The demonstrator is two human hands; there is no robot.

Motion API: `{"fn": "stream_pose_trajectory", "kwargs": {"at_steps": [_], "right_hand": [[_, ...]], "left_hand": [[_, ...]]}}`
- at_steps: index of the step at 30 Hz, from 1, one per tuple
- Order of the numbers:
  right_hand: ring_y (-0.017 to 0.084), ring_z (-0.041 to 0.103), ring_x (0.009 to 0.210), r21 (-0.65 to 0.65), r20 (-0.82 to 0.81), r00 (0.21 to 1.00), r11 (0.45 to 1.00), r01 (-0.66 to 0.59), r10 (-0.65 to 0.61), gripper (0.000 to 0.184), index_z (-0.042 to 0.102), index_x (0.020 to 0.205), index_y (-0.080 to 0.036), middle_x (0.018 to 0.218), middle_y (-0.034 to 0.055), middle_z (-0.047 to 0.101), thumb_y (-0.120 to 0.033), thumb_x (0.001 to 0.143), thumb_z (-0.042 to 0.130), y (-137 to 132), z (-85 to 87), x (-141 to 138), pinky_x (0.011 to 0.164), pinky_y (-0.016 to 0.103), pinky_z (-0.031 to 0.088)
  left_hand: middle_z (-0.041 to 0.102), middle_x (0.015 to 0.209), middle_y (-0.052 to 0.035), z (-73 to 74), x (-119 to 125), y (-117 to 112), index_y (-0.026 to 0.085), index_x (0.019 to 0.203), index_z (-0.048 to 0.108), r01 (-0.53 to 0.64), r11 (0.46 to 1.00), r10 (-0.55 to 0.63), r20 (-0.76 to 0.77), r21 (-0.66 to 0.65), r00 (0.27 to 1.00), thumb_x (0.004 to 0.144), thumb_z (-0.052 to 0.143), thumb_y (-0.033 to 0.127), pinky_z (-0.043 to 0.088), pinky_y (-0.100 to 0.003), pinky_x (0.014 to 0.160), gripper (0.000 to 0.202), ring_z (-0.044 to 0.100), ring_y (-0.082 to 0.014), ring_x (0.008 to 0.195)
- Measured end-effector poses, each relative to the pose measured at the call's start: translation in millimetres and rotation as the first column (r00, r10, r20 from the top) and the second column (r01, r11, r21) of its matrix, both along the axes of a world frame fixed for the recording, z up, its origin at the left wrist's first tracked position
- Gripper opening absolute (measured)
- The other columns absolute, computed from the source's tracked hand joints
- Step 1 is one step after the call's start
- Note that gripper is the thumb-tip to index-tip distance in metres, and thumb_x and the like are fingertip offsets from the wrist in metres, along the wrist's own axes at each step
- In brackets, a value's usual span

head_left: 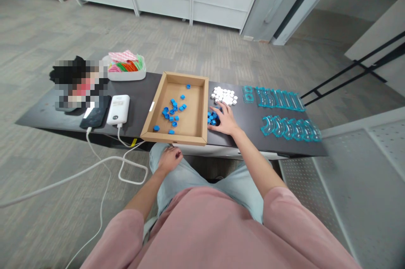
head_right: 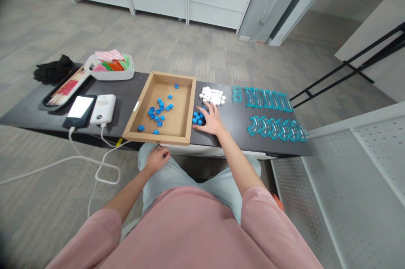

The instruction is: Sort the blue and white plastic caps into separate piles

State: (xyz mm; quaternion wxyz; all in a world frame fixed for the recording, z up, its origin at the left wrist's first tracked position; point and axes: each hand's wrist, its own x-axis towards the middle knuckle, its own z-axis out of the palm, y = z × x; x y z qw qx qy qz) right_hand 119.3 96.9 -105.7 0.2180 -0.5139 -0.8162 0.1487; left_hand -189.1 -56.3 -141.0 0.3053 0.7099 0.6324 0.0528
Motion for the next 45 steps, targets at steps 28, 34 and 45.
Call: {"fn": "stream_pose_trajectory", "kwargs": {"at_steps": [28, 34, 45], "right_hand": [[0.04, 0.063, 0.121, 0.046, 0.098, 0.994, 0.998, 0.04, -0.044, 0.007, 0.068, 0.097, -0.039, 0.114, 0.0112, 0.076, -0.038, 0.1, 0.062, -5.5, -1.7, -8.9, 0.093, 0.056, 0.059], [0.038, 0.065, 0.118, 0.034, 0.095, 0.995, 0.999, 0.028, -0.031, 0.007, 0.066, 0.096, -0.038, 0.111, 0.0097, 0.078, -0.036, 0.099, 0.06, -3.3, -1.5, -7.4, 0.094, 0.054, 0.059], [0.036, 0.067, 0.094, 0.112, -0.293, 0.946, 0.978, 0.177, -0.138, 0.006, 0.066, 0.092, -0.037, 0.09, 0.0097, 0.071, -0.039, 0.094, 0.06, 0.8, 23.1, -12.2, 0.094, 0.056, 0.057]], "left_hand": [[0.077, 0.101, -0.0075, 17.0, 14.3, -1.6, 0.029, 0.076, 0.054, -0.038, 0.999, 0.037, -0.035, -0.028, 0.999, 0.096, 0.05, 0.02, 0.046, -0.045, 0.11, 0.023, 0.069, -0.0303, 0.113], [0.074, 0.095, -0.0079, 21.6, 14.9, -2.1, 0.027, 0.073, 0.053, -0.023, 1.0, 0.023, -0.022, -0.021, 1.0, 0.095, 0.049, 0.019, 0.046, -0.047, 0.11, 0.024, 0.071, -0.0295, 0.108], [0.076, 0.093, -0.0086, 40.1, 13.1, -0.8, 0.028, 0.074, 0.059, -0.023, 0.998, 0.024, 0.003, -0.053, 1.0, 0.094, 0.053, 0.019, 0.049, -0.047, 0.108, 0.023, 0.073, -0.0296, 0.11]]}}
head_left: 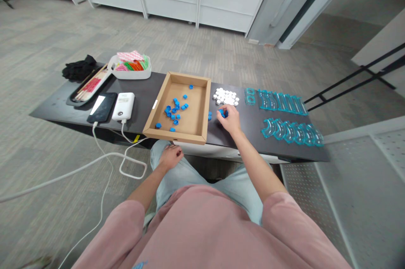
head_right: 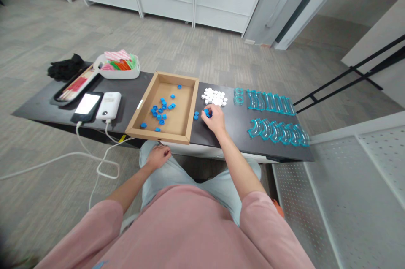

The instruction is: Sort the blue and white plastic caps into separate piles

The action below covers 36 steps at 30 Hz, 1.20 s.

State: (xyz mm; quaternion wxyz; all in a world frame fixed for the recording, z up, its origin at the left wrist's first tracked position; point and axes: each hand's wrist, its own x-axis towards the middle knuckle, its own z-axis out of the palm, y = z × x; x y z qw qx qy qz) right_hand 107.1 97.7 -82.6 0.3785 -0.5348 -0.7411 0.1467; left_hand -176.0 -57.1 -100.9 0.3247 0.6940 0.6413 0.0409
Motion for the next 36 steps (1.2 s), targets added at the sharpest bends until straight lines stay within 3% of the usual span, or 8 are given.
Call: {"fn": "stream_pose_trajectory", "kwargs": {"at_steps": [4, 8, 11, 14, 18, 23, 28, 36], "right_hand": [[0.035, 0.068, 0.095, 0.04, -0.057, 0.98, 0.981, -0.189, 0.191, 0.009, 0.071, 0.097, -0.038, 0.09, 0.0073, 0.071, -0.039, 0.098, 0.062, -1.1, 20.1, -42.3, 0.094, 0.055, 0.058], [0.033, 0.07, 0.109, -0.047, 0.026, 0.881, 0.881, -0.472, 0.473, 0.014, 0.077, 0.104, -0.04, 0.106, 0.0051, 0.077, -0.042, 0.102, 0.063, -3.2, 28.4, -86.2, 0.1, 0.053, 0.058], [0.031, 0.069, 0.121, -0.08, 0.031, 0.833, 0.832, -0.549, 0.553, 0.019, 0.08, 0.107, -0.041, 0.122, 0.0031, 0.079, -0.046, 0.106, 0.061, -4.2, 29.6, -98.8, 0.11, 0.053, 0.055], [0.03, 0.069, 0.123, -0.048, -0.025, 0.87, 0.868, -0.494, 0.493, 0.028, 0.08, 0.113, -0.04, 0.124, 0.0043, 0.079, -0.046, 0.111, 0.053, -2.4, 27.1, -87.9, 0.113, 0.052, 0.052], [0.031, 0.067, 0.122, -0.025, -0.056, 0.963, 0.964, -0.265, 0.263, 0.033, 0.077, 0.119, -0.035, 0.123, 0.0097, 0.078, -0.043, 0.112, 0.046, 2.6, 14.6, -44.0, 0.115, 0.051, 0.048], [0.04, 0.054, 0.146, -0.106, 0.124, 0.991, 0.994, -0.026, 0.039, 0.039, 0.071, 0.136, -0.035, 0.154, 0.0154, 0.068, -0.042, 0.098, 0.062, 0.6, -12.1, 15.0, 0.122, 0.063, 0.041], [0.049, 0.047, 0.151, -0.191, 0.268, 0.954, 0.978, -0.083, 0.134, 0.063, 0.064, 0.151, -0.037, 0.165, 0.016, 0.059, -0.056, 0.092, 0.073, 0.2, -32.1, 19.6, 0.12, 0.073, 0.041], [0.043, 0.062, 0.125, -0.175, 0.277, 0.932, 0.966, -0.191, 0.234, 0.043, 0.068, 0.143, -0.037, 0.142, 0.0171, 0.067, -0.046, 0.102, 0.055, 16.0, -45.6, -12.0, 0.106, 0.067, 0.053]], "left_hand": [[0.077, 0.092, -0.0084, 3.2, -0.5, -0.1, 0.028, 0.077, 0.063, 0.0, 1.0, 0.0, 0.006, 0.003, 1.0, 0.095, 0.054, 0.017, 0.05, -0.047, 0.111, 0.023, 0.073, -0.0297, 0.112], [0.078, 0.094, -0.0088, 0.6, -1.3, -0.8, 0.028, 0.078, 0.065, 0.0, 1.0, 0.0, 0.001, 0.003, 1.0, 0.095, 0.054, 0.016, 0.05, -0.047, 0.111, 0.023, 0.073, -0.0302, 0.113], [0.078, 0.095, -0.0083, 1.1, -3.0, -0.8, 0.028, 0.079, 0.065, 0.008, 1.0, -0.008, 0.01, 0.0, 1.0, 0.095, 0.053, 0.016, 0.05, -0.047, 0.111, 0.024, 0.073, -0.0301, 0.114], [0.078, 0.098, -0.0081, 3.7, -4.4, -0.5, 0.029, 0.077, 0.063, 0.015, 1.0, -0.015, 0.02, -0.005, 1.0, 0.096, 0.052, 0.018, 0.049, -0.046, 0.111, 0.025, 0.072, -0.0299, 0.114], [0.08, 0.103, -0.0086, 1.5, -5.6, 0.3, 0.029, 0.076, 0.062, 0.022, 1.0, -0.021, 0.027, -0.011, 0.999, 0.096, 0.052, 0.02, 0.048, -0.045, 0.111, 0.025, 0.072, -0.03, 0.116], [0.081, 0.108, -0.009, -14.2, -8.6, 1.3, 0.029, 0.079, 0.061, 0.029, 0.999, -0.028, 0.024, -0.014, 0.999, 0.099, 0.05, 0.021, 0.047, -0.044, 0.114, 0.024, 0.072, -0.03, 0.117], [0.08, 0.109, -0.0093, -31.0, -10.9, 0.6, 0.029, 0.082, 0.06, 0.028, 1.0, -0.028, 0.013, 0.006, 1.0, 0.101, 0.048, 0.022, 0.046, -0.044, 0.115, 0.023, 0.072, -0.0297, 0.118], [0.079, 0.106, -0.0099, -45.5, -11.5, -1.3, 0.029, 0.082, 0.06, 0.025, 0.999, -0.025, -0.002, 0.048, 1.0, 0.101, 0.047, 0.022, 0.047, -0.044, 0.114, 0.024, 0.071, -0.0294, 0.114]]}}
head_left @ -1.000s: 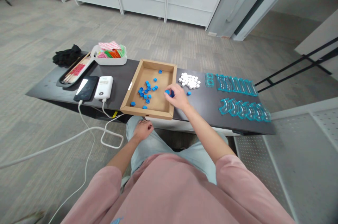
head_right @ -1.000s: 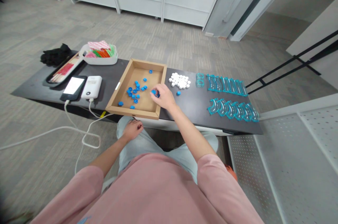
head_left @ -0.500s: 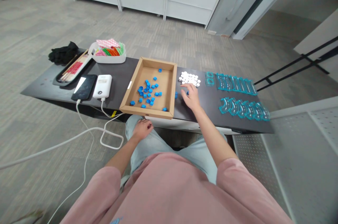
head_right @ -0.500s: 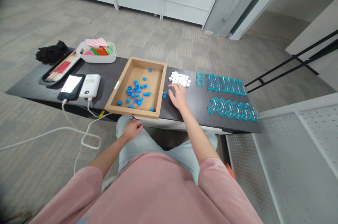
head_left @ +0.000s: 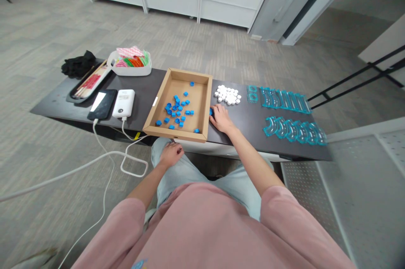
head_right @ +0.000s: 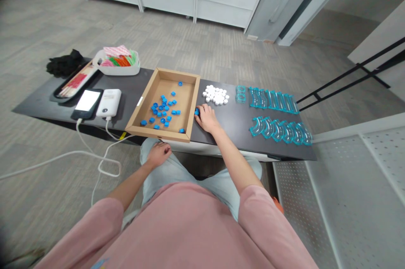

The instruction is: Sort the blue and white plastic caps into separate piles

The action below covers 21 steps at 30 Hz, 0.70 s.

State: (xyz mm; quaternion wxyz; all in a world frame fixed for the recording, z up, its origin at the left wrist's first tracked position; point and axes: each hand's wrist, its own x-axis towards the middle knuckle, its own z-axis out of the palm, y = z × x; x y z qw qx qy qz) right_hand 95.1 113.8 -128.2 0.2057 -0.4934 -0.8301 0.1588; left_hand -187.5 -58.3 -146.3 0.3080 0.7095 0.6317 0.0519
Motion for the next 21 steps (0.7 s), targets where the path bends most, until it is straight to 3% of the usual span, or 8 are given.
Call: {"fn": "stream_pose_trajectory", "kwargs": {"at_steps": [3, 7, 12, 17, 21], "right_hand": [[0.041, 0.063, 0.123, -0.004, -0.06, 0.998, 1.0, 0.004, -0.004, 0.038, 0.069, 0.136, -0.035, 0.134, 0.0177, 0.067, -0.047, 0.101, 0.058, 0.7, -4.5, 4.0, 0.107, 0.065, 0.054], [0.041, 0.064, 0.124, -0.016, -0.221, 0.969, 0.994, 0.111, -0.112, 0.038, 0.069, 0.132, -0.033, 0.131, 0.0191, 0.067, -0.042, 0.096, 0.063, -1.7, -5.9, 10.6, 0.111, 0.065, 0.054], [0.038, 0.066, 0.109, -0.002, -0.386, 0.904, 0.98, 0.201, -0.186, 0.04, 0.067, 0.136, -0.035, 0.13, 0.018, 0.065, -0.044, 0.098, 0.06, -8.0, 19.5, 2.4, 0.11, 0.066, 0.056], [0.038, 0.064, 0.125, 0.082, -0.341, 0.939, 0.996, -0.027, 0.053, 0.046, 0.064, 0.146, -0.038, 0.137, 0.0149, 0.065, -0.04, 0.1, 0.062, -23.0, 54.7, -37.3, 0.111, 0.061, 0.058], [0.038, 0.063, 0.135, 0.078, -0.211, 0.947, 0.97, -0.229, 0.241, 0.055, 0.063, 0.149, -0.041, 0.142, 0.0111, 0.068, -0.034, 0.094, 0.067, -31.6, 60.4, -60.8, 0.115, 0.062, 0.054]], "left_hand": [[0.079, 0.105, -0.01, -3.0, 0.1, -0.1, 0.029, 0.082, 0.061, -0.007, 1.0, 0.007, -0.005, 0.004, 1.0, 0.101, 0.048, 0.021, 0.046, -0.044, 0.115, 0.024, 0.07, -0.0293, 0.113], [0.078, 0.103, -0.0088, -4.4, 0.4, -0.2, 0.029, 0.082, 0.063, -0.016, 1.0, 0.016, -0.004, 0.007, 1.0, 0.101, 0.049, 0.019, 0.046, -0.044, 0.115, 0.025, 0.07, -0.0288, 0.114], [0.079, 0.101, -0.0076, -2.2, 0.8, 0.3, 0.029, 0.08, 0.063, -0.017, 1.0, 0.017, 0.003, 0.016, 1.0, 0.1, 0.05, 0.018, 0.046, -0.043, 0.114, 0.027, 0.07, -0.0282, 0.112], [0.078, 0.098, -0.0078, 1.4, 1.6, 0.1, 0.029, 0.077, 0.063, -0.022, 0.999, 0.022, 0.002, 0.031, 1.0, 0.098, 0.051, 0.017, 0.048, -0.043, 0.11, 0.027, 0.071, -0.028, 0.11], [0.079, 0.098, -0.0081, 2.9, 0.5, -0.3, 0.029, 0.078, 0.063, -0.018, 0.999, 0.018, 0.004, 0.032, 1.0, 0.099, 0.051, 0.019, 0.048, -0.043, 0.109, 0.026, 0.072, -0.0284, 0.109]]}}
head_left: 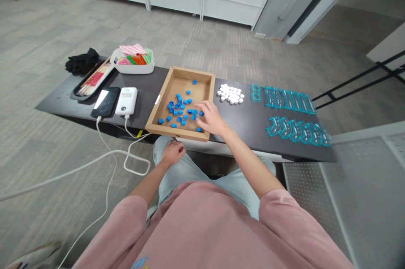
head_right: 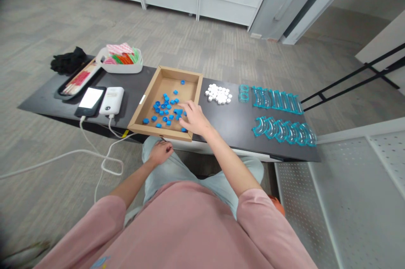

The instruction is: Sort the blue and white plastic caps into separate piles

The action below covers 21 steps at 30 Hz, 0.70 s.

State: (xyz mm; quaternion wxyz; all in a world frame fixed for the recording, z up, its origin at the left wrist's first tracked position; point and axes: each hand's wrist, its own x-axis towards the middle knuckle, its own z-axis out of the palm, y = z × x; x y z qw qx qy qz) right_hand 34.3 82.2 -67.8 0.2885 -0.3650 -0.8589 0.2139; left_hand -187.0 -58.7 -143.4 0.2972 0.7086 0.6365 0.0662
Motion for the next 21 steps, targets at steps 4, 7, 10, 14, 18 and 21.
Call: {"fn": "stream_pose_trajectory", "kwargs": {"at_steps": [4, 7, 10, 14, 18, 21], "right_hand": [[0.039, 0.063, 0.136, -0.002, 0.018, 0.998, 0.998, 0.06, -0.06, 0.053, 0.064, 0.148, -0.044, 0.146, 0.0089, 0.07, -0.032, 0.096, 0.063, -1.1, -5.9, 11.0, 0.114, 0.066, 0.053], [0.042, 0.062, 0.137, 0.006, 0.003, 0.984, 0.984, 0.181, -0.181, 0.047, 0.066, 0.143, -0.044, 0.144, 0.0103, 0.071, -0.035, 0.097, 0.062, 1.1, -13.1, 37.2, 0.114, 0.07, 0.05], [0.044, 0.061, 0.138, -0.013, 0.012, 0.948, 0.948, 0.319, -0.319, 0.042, 0.066, 0.138, -0.042, 0.145, 0.0127, 0.071, -0.04, 0.097, 0.062, 5.4, -24.0, 68.6, 0.114, 0.073, 0.048], [0.045, 0.058, 0.14, -0.035, 0.015, 0.882, 0.881, 0.471, -0.471, 0.042, 0.067, 0.135, -0.039, 0.151, 0.0164, 0.068, -0.043, 0.094, 0.063, 20.7, -40.3, 102.1, 0.115, 0.075, 0.044], [0.047, 0.048, 0.149, -0.023, -0.025, 0.855, 0.856, 0.517, -0.517, 0.051, 0.066, 0.137, -0.035, 0.163, 0.0189, 0.059, -0.044, 0.088, 0.073, 52.0, -51.2, 111.3, 0.119, 0.078, 0.036], [0.047, 0.041, 0.154, -0.023, -0.01, 0.852, 0.852, 0.523, -0.523, 0.052, 0.068, 0.134, -0.032, 0.166, 0.0205, 0.056, -0.046, 0.085, 0.08, 75.6, -56.1, 102.7, 0.122, 0.078, 0.031]], "left_hand": [[0.08, 0.1, -0.0078, -0.5, -1.0, 0.2, 0.029, 0.079, 0.062, -0.002, 1.0, 0.002, 0.0, -0.013, 1.0, 0.1, 0.051, 0.02, 0.048, -0.043, 0.111, 0.026, 0.072, -0.0284, 0.111], [0.079, 0.101, -0.0077, -0.1, -0.6, 0.6, 0.03, 0.08, 0.063, -0.005, 1.0, 0.005, -0.002, -0.027, 1.0, 0.1, 0.05, 0.02, 0.047, -0.043, 0.113, 0.025, 0.071, -0.0285, 0.113], [0.079, 0.101, -0.0071, 2.4, 0.6, 1.2, 0.03, 0.081, 0.062, -0.011, 0.999, 0.01, -0.009, -0.046, 1.0, 0.099, 0.051, 0.02, 0.047, -0.042, 0.114, 0.024, 0.071, -0.0284, 0.114], [0.078, 0.102, -0.0071, 9.5, 3.0, 2.2, 0.03, 0.081, 0.06, -0.015, 0.998, 0.014, -0.018, -0.066, 1.0, 0.099, 0.05, 0.018, 0.046, -0.043, 0.113, 0.024, 0.07, -0.0281, 0.113], [0.078, 0.104, -0.0086, 18.6, 6.9, 3.0, 0.029, 0.079, 0.06, -0.015, 0.996, 0.012, -0.033, -0.084, 0.999, 0.097, 0.05, 0.017, 0.045, -0.044, 0.11, 0.024, 0.068, -0.0284, 0.108], [0.08, 0.109, -0.0085, 23.8, 9.7, 3.2, 0.029, 0.079, 0.058, -0.021, 0.995, 0.016, -0.054, -0.1, 0.998, 0.098, 0.05, 0.016, 0.045, -0.042, 0.11, 0.024, 0.066, -0.028, 0.11]]}}
